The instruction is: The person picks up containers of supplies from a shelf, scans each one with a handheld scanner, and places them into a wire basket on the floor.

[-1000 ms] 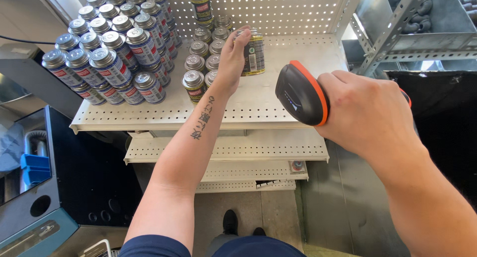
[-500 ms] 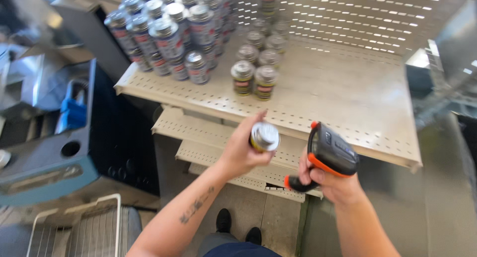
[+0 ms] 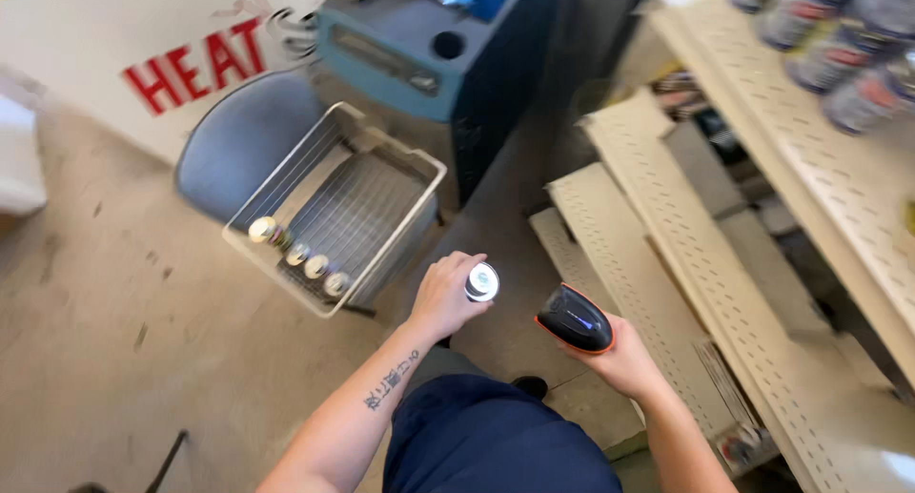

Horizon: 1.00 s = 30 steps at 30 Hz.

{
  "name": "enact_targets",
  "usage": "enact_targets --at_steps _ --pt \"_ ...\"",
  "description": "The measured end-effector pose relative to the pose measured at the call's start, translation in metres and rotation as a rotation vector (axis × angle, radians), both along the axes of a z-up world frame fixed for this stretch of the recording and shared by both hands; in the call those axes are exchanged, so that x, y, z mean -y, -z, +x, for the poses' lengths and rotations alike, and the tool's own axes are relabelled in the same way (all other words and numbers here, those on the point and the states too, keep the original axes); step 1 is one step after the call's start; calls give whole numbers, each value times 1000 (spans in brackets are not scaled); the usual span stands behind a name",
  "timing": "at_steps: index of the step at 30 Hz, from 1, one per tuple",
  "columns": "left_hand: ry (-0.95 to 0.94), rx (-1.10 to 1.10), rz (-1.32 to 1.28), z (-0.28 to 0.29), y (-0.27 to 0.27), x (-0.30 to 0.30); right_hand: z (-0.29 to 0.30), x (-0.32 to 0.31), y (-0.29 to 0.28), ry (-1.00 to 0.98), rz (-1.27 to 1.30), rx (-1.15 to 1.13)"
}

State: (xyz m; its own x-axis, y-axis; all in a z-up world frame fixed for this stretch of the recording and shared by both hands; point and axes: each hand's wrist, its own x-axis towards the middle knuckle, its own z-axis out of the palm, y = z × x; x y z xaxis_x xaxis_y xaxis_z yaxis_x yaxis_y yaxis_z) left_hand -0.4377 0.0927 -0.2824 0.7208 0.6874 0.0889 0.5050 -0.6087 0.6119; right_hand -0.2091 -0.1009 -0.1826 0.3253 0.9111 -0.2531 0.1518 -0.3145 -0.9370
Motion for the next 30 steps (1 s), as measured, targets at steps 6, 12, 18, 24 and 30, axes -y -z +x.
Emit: enact_targets --at_steps 6,12,18,24,30 --pt "-395 -206 -289 -101 9 -72 -49 -76 22 -131 -306 133" --pt "-573 -307 -413 -179 56 -172 -79 -149 74 -216 -486 244" --pt "-650 -319 -470 -224 111 -282 -115 -217 92 -227 -655 303" --pt "-758 -332 -567 -241 138 -378 -128 -251 114 -262 -864 384" --pt "-980 -393 -518 -277 206 -444 -125 -238 176 -200 -838 233"
